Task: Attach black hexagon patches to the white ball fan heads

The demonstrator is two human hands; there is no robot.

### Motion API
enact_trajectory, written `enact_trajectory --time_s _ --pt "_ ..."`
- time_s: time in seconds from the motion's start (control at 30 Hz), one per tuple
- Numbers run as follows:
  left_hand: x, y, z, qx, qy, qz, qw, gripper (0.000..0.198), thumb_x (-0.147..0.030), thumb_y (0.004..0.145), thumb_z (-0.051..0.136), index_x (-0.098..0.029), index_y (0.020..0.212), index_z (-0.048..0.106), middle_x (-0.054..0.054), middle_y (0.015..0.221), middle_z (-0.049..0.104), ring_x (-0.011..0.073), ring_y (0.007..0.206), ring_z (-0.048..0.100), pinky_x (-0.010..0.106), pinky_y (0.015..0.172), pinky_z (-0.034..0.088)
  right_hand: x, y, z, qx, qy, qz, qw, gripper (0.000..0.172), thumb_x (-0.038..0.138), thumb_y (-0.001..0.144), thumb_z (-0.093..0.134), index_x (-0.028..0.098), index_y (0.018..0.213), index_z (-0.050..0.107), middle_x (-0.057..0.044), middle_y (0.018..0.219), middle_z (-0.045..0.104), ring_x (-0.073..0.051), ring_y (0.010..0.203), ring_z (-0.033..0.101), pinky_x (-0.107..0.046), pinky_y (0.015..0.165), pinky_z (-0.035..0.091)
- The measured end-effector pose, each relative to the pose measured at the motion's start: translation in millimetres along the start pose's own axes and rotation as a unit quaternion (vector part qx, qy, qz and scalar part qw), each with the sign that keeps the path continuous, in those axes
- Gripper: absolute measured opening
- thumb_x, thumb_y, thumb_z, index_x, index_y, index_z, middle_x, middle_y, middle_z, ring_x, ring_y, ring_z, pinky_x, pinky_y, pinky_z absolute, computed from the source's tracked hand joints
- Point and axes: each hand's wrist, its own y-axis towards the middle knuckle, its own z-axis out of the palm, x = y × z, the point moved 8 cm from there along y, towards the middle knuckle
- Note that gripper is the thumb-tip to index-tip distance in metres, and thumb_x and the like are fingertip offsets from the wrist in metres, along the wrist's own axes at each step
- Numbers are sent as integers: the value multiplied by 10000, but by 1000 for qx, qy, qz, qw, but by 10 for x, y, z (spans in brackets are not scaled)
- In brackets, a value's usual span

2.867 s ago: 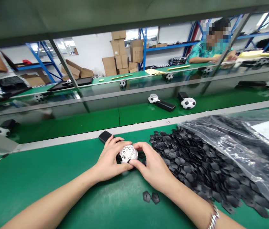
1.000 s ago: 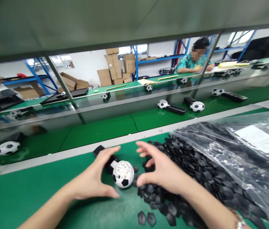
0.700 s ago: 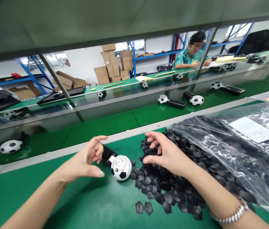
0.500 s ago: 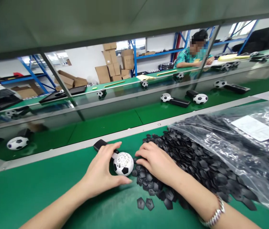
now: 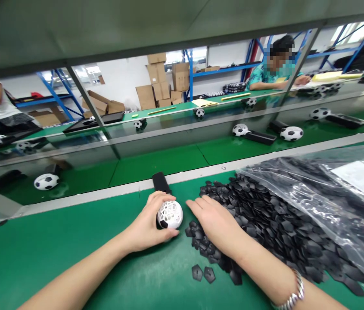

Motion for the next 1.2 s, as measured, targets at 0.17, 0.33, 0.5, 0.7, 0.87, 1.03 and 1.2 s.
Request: enact_trajectory --time_s 0.17,0.33,0.5,0.7,0.87,1.03,1.2 --pt "-64 -28 85 68 -33 46 996 663 -93 578 605 -212 1197 400 105 1267 387 286 1298 201 488 1065 217 -143 -40 -125 -23 194 92 976 167 182 879 432 185 936 590 -44 890 648 -190 821 596 -313 733 487" --pt "-79 -19 109 89 -26 51 994 639 -102 600 602 -212 1191 385 102 1278 383 285 1319 156 486 1067 207 -87 -41 -160 2 311 138 940 132 246 879 432 219 878 562 0 812 627 -157 740 588 -266 661 469" --pt "-81 -5 110 96 -26 51 994 627 -116 617 609 -212 1194 382 103 1290 374 288 1318 154 498 1064 202 -27 -43 -157 17 346 116 931 179 226 881 418 218 922 592 -21 889 625 -158 809 591 -277 727 466" --pt "-86 -10 109 91 -19 61 994 628 -112 614 595 -216 1194 379 99 1281 384 294 1316 154 504 1057 211 -1 -59 -201 -6 365 105 925 149 239 876 452 219 871 600 -22 874 630 -167 823 587 -294 752 465" --pt "-88 -12 115 87 -18 65 994 621 -101 612 584 -216 1189 385 91 1275 392 283 1319 156 491 1061 219 44 -66 -189 -2 351 115 929 95 224 846 516 209 804 600 -13 771 624 -159 705 575 -272 637 460" --pt "-98 -7 114 79 -12 72 994 634 -92 596 588 -203 1188 390 100 1263 405 283 1318 165 485 1061 228 109 -45 -183 -11 354 89 931 119 202 849 516 211 809 628 -13 794 634 -154 730 586 -261 663 463" --pt "-94 5 108 61 -20 59 996 590 -229 633 703 -195 1156 431 105 1245 432 285 1315 180 461 1058 249 148 -23 -173 -23 367 62 928 132 172 844 529 224 828 650 -14 814 628 -151 770 584 -256 691 463"
